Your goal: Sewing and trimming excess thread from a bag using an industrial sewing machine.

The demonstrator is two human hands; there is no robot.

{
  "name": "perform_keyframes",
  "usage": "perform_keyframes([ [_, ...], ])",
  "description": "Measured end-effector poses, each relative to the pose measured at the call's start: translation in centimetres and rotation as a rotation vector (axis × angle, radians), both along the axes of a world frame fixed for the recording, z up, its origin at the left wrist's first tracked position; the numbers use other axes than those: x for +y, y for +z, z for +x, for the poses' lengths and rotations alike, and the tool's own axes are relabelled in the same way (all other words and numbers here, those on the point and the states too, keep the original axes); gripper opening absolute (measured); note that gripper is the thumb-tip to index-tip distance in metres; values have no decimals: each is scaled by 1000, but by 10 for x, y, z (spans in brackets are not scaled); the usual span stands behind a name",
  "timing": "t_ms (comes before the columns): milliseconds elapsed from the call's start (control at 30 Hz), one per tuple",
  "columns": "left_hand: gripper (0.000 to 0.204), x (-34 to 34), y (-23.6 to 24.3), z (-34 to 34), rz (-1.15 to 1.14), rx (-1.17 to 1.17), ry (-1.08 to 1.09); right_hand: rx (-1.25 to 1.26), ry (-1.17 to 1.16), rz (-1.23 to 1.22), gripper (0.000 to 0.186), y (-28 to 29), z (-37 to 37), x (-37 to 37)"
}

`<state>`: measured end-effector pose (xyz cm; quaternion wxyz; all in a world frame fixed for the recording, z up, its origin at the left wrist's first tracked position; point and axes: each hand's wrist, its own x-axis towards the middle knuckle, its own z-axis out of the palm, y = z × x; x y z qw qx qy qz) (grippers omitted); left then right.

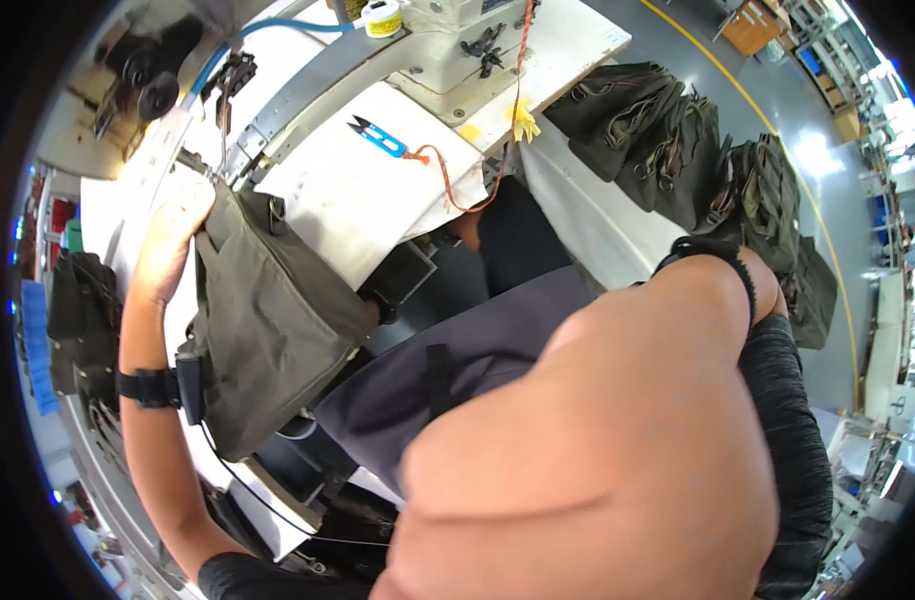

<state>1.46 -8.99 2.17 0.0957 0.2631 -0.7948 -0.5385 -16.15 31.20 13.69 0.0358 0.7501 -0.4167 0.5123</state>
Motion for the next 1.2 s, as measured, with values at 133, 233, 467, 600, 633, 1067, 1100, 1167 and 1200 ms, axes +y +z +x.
perform_keyframes([
  [133, 31, 11, 15, 11, -169, 42, -40, 138, 115, 179, 13, 25, 0, -14],
  [233, 44, 13, 11, 13, -61, -171, 48, 788, -365, -31, 18, 14, -83, -57],
  [467, 36, 41, 16, 7, -51, 193, 19, 365, -956, 16, 43, 134, -351, -124],
  [600, 34, 29, 14, 8, 29, 98, -18, 261, -1043, 468, 51, 158, -494, -170],
  [633, 34, 29, 18, 7, 43, 22, -32, 168, -1045, 654, 54, 146, -485, -184],
  [1067, 37, 24, 10, 1, 125, 135, 32, 509, -1655, 107, 48, -56, -444, -100],
  [1100, 37, 21, 7, 1, 126, 118, 43, 72, -1044, -69, 43, -116, -428, -97],
  [1167, 35, 15, 5, -2, 16, 91, 0, -755, -739, -5, 51, -101, -447, -88],
  [1200, 35, 19, 4, 4, 28, 49, -3, -815, -750, 41, 49, -66, -409, -100],
])
